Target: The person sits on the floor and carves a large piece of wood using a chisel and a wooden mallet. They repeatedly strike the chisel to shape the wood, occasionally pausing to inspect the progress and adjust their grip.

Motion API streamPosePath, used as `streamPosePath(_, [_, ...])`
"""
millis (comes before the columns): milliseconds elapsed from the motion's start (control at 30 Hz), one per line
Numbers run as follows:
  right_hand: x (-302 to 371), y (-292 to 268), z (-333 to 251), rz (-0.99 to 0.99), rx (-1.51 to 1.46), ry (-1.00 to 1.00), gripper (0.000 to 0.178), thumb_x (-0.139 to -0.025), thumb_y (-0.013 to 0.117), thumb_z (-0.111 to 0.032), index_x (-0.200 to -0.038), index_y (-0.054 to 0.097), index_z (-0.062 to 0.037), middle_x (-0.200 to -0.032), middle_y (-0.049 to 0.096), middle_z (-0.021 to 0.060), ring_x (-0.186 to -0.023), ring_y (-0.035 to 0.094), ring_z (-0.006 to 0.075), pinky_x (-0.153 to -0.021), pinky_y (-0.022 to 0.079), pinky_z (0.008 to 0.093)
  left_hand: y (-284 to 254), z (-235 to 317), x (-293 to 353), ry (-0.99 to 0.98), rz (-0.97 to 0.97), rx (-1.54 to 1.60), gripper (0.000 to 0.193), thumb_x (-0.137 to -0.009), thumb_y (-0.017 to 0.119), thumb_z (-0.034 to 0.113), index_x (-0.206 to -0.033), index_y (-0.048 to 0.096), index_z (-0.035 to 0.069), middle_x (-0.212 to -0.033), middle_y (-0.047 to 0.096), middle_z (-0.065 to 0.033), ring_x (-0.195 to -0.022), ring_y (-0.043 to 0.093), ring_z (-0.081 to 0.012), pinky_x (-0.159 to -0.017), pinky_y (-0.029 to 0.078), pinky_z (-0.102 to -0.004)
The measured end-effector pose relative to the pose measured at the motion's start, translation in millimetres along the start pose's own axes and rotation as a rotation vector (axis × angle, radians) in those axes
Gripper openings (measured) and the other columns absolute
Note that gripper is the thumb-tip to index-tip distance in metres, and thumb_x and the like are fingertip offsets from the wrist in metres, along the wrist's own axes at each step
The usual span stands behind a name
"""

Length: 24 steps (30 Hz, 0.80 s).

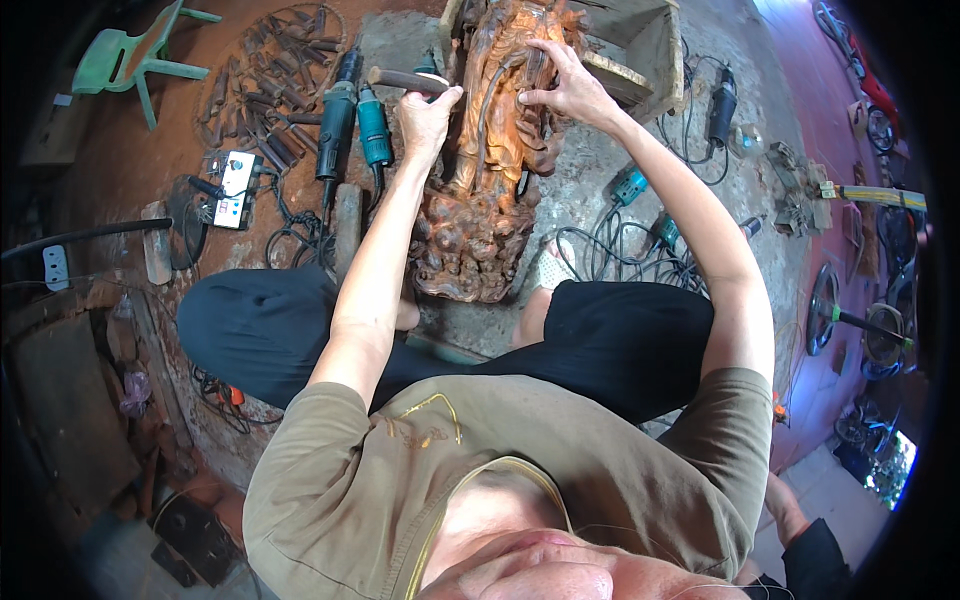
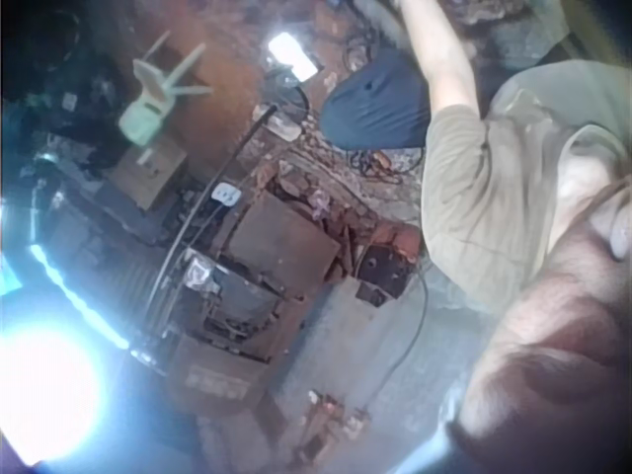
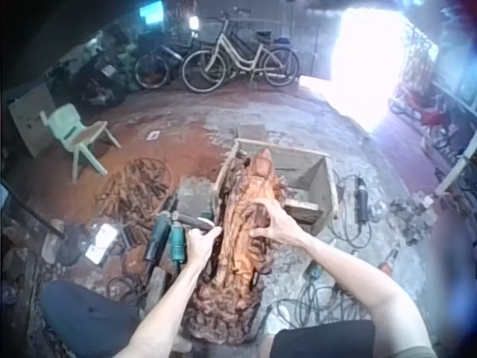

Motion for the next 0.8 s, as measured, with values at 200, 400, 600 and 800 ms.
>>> streamPosePath(200, [0,1,4,0.004,0.025,-0.013,0.089,-0.078,0.08,-0.05,-0.149,0.038,-0.0157,-0.145,0.042,0.0197,-0.135,0.043,0.0371,-0.11,0.04,0.0447,-4,13,11,0.251,0.007,-0.338,0.012,-0.078,0.079,0.002,-0.082,0.067,0.002,-0.08,0.07,-0.0044,-0.075,0.064,-0.0115,-0.073,0.05,-0.0292])
streamPosePath(400, [0,1,1,-0.012,0.036,0.001,0.091,-0.078,0.08,-0.053,-0.149,0.037,-0.0154,-0.145,0.041,0.0201,-0.136,0.042,0.037,-0.11,0.041,0.0457,-6,12,15,0.215,-0.044,-0.224,0.012,-0.08,0.078,0.002,-0.084,0.067,0.004,-0.082,0.069,-0.0019,-0.077,0.062,-0.0104,-0.075,0.05,-0.0279])
streamPosePath(600, [0,0,1,-0.002,0.058,-0.001,0.091,-0.079,0.079,-0.053,-0.15,0.037,-0.0155,-0.146,0.041,0.0199,-0.137,0.042,0.0372,-0.11,0.041,0.046,-2,1,18,0.084,-0.006,0.067,0.015,-0.082,0.079,0.002,-0.088,0.066,0.006,-0.085,0.068,0.0006,-0.079,0.06,-0.0091,-0.077,0.048,-0.0264])
streamPosePath(800, [1,2,8,0.051,0.063,-0.049,0.093,-0.074,0.081,-0.056,-0.149,0.037,-0.0226,-0.143,0.042,0.0197,-0.129,0.05,0.0405,-0.102,0.048,0.0506,-4,23,29,0.332,0.077,-0.332,0.015,-0.077,0.081,0.004,-0.081,0.067,0.006,-0.076,0.068,-0.0024,-0.072,0.063,-0.0125,-0.07,0.05,-0.0301])
Point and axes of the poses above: each hand's wrist, its own x-axis away from the middle knuckle, its own y-axis out of the palm, z = x × y, the point moved 8 cm from there along -x, towards the middle knuckle
